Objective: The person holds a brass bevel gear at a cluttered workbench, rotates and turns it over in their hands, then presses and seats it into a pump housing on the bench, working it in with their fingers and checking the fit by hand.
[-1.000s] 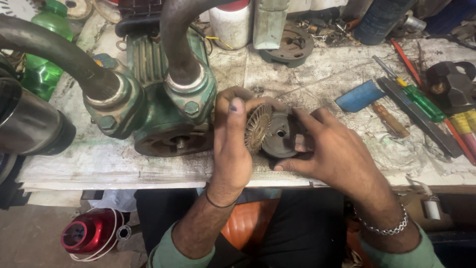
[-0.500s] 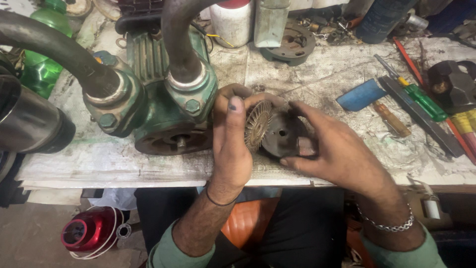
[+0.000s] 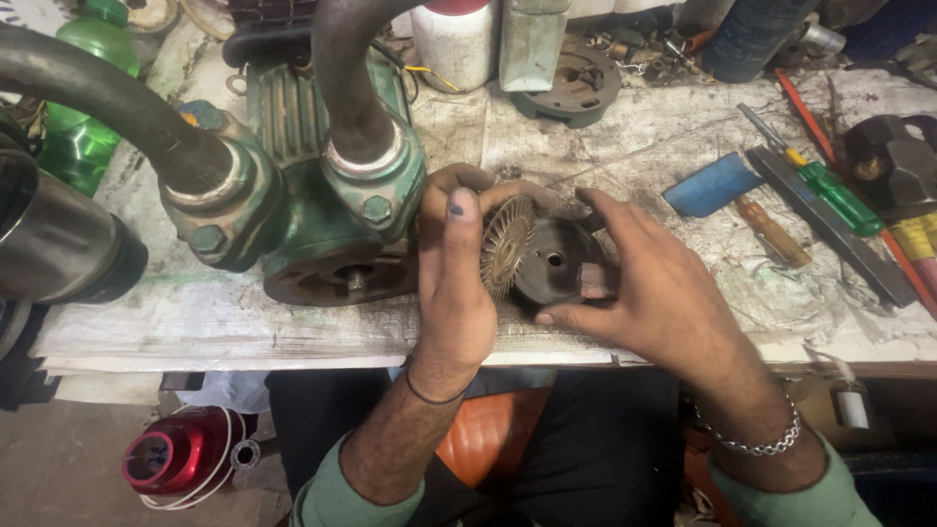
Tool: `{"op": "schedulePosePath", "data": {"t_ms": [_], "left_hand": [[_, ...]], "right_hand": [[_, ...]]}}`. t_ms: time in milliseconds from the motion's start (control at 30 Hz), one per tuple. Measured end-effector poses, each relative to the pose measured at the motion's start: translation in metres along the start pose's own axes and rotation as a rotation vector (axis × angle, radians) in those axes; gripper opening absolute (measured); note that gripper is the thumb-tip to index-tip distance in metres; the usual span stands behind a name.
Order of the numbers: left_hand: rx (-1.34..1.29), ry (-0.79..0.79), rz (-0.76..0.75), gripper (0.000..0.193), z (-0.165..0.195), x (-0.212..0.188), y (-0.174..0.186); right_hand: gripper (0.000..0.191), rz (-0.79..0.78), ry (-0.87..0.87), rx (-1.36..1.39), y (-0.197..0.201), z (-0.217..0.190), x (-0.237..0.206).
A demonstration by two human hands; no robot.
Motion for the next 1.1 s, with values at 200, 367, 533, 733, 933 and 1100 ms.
{"op": "schedulePosePath", "data": {"t_ms": [200,367,533,733,933,1100], "left_hand": [[-0.219,0.059,-0.044,0.042,0.001,0.003,0.001],[-0.169,0.051,-0.024,0.042,0.003,0.004,-0.001],[0.011,0.027,0.003,0.045,-0.002,0.002,0.001],[0.015,0.123,0.024,0.046,-0.009,0.001,0.004],[0.013,0.115,0.02,0.045,-0.009,0.001,0.004],[-0.041,0.117,0.027,0.042,-0.009,0.002,0.002]], "right_hand": [[0.122,-0.096,0.1,0.148,-0.001,0.0,0.001],[0.125,-0.026,0.083,0.045,-0.001,0.001,0.001],[0.127,-0.087,0.045,0.161,-0.002,0.001,0.001],[0.13,0.003,0.108,0.054,-0.004,0.002,0.003],[0.122,-0.06,0.123,0.168,-0.005,0.005,0.002],[0.129,0.009,0.054,0.034,-0.004,0.003,0.001]]}}
Point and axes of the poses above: each hand's wrist, its own x-axis towards the middle knuckle, its own y-axis out of the back of the hand, z = x × y, the point moved 2 cm from there along x, towards the middle knuckle, and after that the axes turned 11 degrees about -z, right-handed, at the moved point
